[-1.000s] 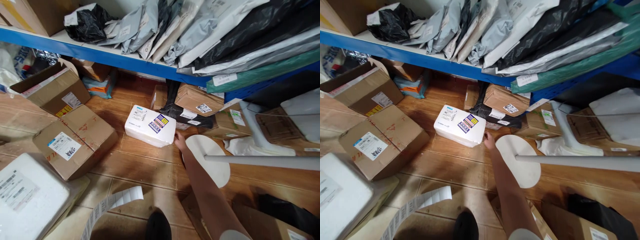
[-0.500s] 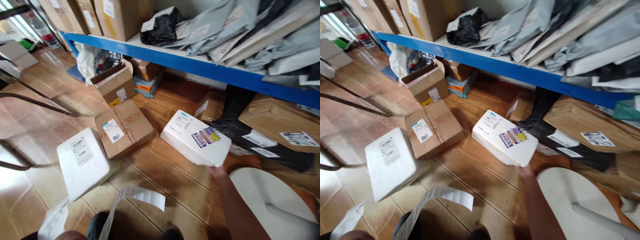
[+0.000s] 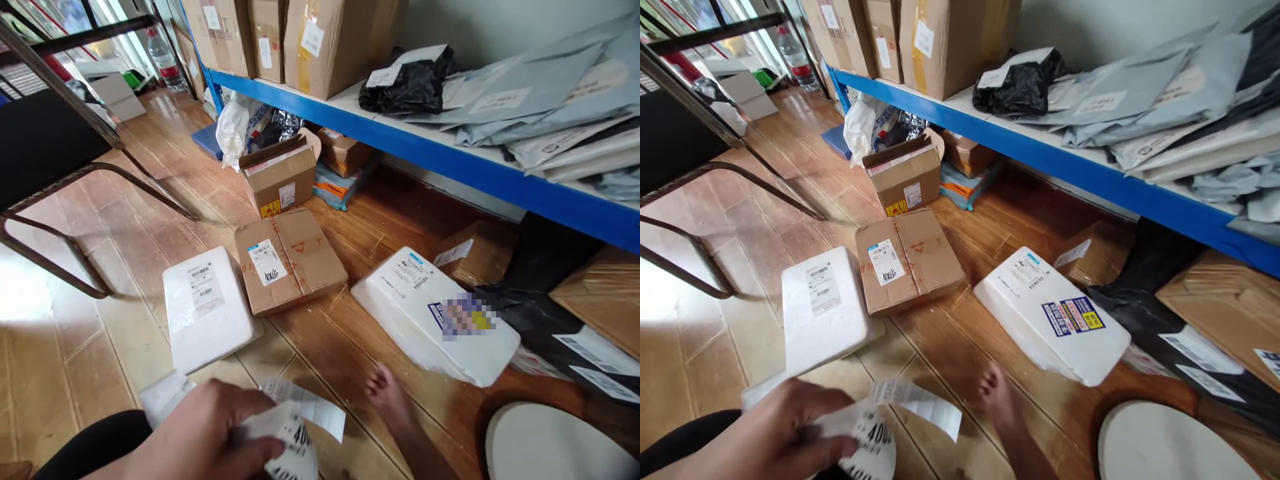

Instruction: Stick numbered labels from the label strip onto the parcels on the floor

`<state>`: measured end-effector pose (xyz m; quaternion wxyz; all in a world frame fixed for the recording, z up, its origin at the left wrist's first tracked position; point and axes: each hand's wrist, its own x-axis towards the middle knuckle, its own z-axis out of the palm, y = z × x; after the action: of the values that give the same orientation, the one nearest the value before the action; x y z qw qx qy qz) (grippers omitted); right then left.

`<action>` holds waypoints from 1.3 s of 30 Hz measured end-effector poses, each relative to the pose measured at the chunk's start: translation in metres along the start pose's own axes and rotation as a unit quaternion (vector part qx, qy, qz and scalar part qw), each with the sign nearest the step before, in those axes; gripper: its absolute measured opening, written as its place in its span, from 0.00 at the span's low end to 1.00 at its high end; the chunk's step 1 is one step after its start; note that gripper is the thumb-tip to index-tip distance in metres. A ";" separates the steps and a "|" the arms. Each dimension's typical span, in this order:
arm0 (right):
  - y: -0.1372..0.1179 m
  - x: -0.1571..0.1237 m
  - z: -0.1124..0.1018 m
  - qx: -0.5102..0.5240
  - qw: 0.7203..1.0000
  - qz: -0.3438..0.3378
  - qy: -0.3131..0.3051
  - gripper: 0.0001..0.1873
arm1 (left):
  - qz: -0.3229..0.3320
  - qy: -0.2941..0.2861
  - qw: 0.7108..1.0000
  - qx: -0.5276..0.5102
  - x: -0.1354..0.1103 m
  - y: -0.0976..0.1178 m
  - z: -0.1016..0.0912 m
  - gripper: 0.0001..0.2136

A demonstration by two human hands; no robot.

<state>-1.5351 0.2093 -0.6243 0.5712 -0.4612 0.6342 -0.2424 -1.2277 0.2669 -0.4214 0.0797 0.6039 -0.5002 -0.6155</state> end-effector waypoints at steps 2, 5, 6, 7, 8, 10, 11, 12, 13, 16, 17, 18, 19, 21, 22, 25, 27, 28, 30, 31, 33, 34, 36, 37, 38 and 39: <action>-0.038 -0.028 0.030 0.111 0.985 0.005 -0.133 0.23 | 0.005 0.024 0.999 -0.026 0.010 0.000 -0.002 0.13; -0.102 -0.056 0.053 0.126 0.945 -0.040 -0.298 0.33 | 0.068 0.082 0.992 -0.062 0.028 -0.005 -0.004 0.15; -0.121 -0.060 0.058 0.109 0.953 -0.051 -0.277 0.26 | 0.095 0.096 0.988 -0.075 0.034 -0.006 -0.004 0.16; -0.136 -0.060 0.062 0.095 0.964 -0.063 -0.241 0.21 | 0.114 0.107 0.984 -0.088 0.039 -0.008 -0.004 0.16; -0.147 -0.058 0.067 0.084 0.973 -0.074 -0.201 0.15 | 0.122 0.107 0.981 -0.107 0.044 -0.009 -0.004 0.14; -0.157 -0.050 0.076 0.083 0.982 -0.086 -0.147 0.13 | 0.111 0.101 0.976 -0.157 0.052 -0.011 -0.003 0.11; -0.158 -0.045 0.081 0.094 0.982 -0.083 -0.139 0.15 | 0.099 0.098 0.974 -0.180 0.055 -0.012 -0.002 0.12; -0.156 -0.041 0.085 0.110 0.982 -0.071 -0.139 0.16 | 0.088 0.096 0.971 -0.199 0.057 -0.014 -0.001 0.14; -0.153 -0.037 0.088 0.128 0.980 -0.052 -0.146 0.17 | 0.079 0.093 0.970 -0.212 0.058 -0.015 0.000 0.14; -0.144 -0.032 0.095 0.173 0.969 0.013 -0.178 0.17 | 0.063 0.086 0.971 -0.212 0.058 -0.020 0.001 0.13; -0.142 -0.031 0.095 0.181 0.966 0.023 -0.185 0.16 | 0.061 0.087 0.973 -0.204 0.058 -0.021 0.001 0.14; -0.141 -0.031 0.095 0.185 0.964 0.025 -0.190 0.15 | 0.060 0.090 0.975 -0.193 0.057 -0.022 0.000 0.14; -0.141 -0.031 0.095 0.187 0.963 0.022 -0.194 0.15 | 0.057 0.094 0.977 -0.181 0.056 -0.023 0.000 0.15; -0.142 -0.031 0.095 0.186 0.962 0.012 -0.199 0.15 | 0.048 0.092 0.980 -0.168 0.056 -0.024 -0.001 0.16; -0.142 -0.031 0.094 0.184 0.962 0.006 -0.200 0.16 | 0.044 0.090 0.981 -0.167 0.056 -0.025 -0.001 0.16; -0.144 -0.033 0.092 0.170 0.965 -0.011 -0.200 0.17 | 0.052 0.093 0.978 -0.179 0.057 -0.024 0.001 0.16; -0.144 -0.036 0.089 0.161 0.964 -0.015 -0.209 0.17 | 0.060 0.096 0.974 -0.197 0.056 -0.022 0.003 0.15; -0.144 -0.038 0.088 0.159 0.963 -0.016 -0.216 0.16 | 0.060 0.093 0.973 -0.204 0.055 -0.022 0.004 0.15; -0.144 -0.042 0.085 0.154 0.963 -0.025 -0.219 0.13 | 0.057 0.088 0.975 -0.195 0.052 -0.020 0.005 0.14; -0.143 -0.044 0.083 0.149 0.965 -0.033 -0.214 0.12 | 0.059 0.086 0.978 -0.180 0.050 -0.020 0.006 0.14; -0.141 -0.048 0.081 0.133 0.970 -0.058 -0.193 0.10 | 0.066 0.088 0.984 -0.143 0.046 -0.021 0.008 0.13; -0.139 -0.050 0.080 0.123 0.973 -0.070 -0.183 0.09 | 0.069 0.089 0.985 -0.128 0.045 -0.022 0.009 0.13; -0.135 -0.055 0.079 0.104 0.975 -0.101 -0.167 0.09 | 0.067 0.089 0.987 -0.113 0.041 -0.021 0.010 0.14; -0.133 -0.057 0.078 0.094 0.974 -0.127 -0.160 0.07 | 0.062 0.090 0.988 -0.110 0.040 -0.020 0.011 0.14; -0.131 -0.059 0.078 0.084 0.971 -0.160 -0.153 0.06 | 0.057 0.094 0.988 -0.105 0.038 -0.018 0.012 0.14; -0.130 -0.061 0.079 0.076 0.967 -0.197 -0.145 0.04 | 0.050 0.098 0.989 -0.099 0.037 -0.016 0.012 0.15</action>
<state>-1.4254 0.2198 -0.5037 0.6313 -0.5630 0.4206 -0.3281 -1.2387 0.2552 -0.4601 0.2182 0.6250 -0.4560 -0.5948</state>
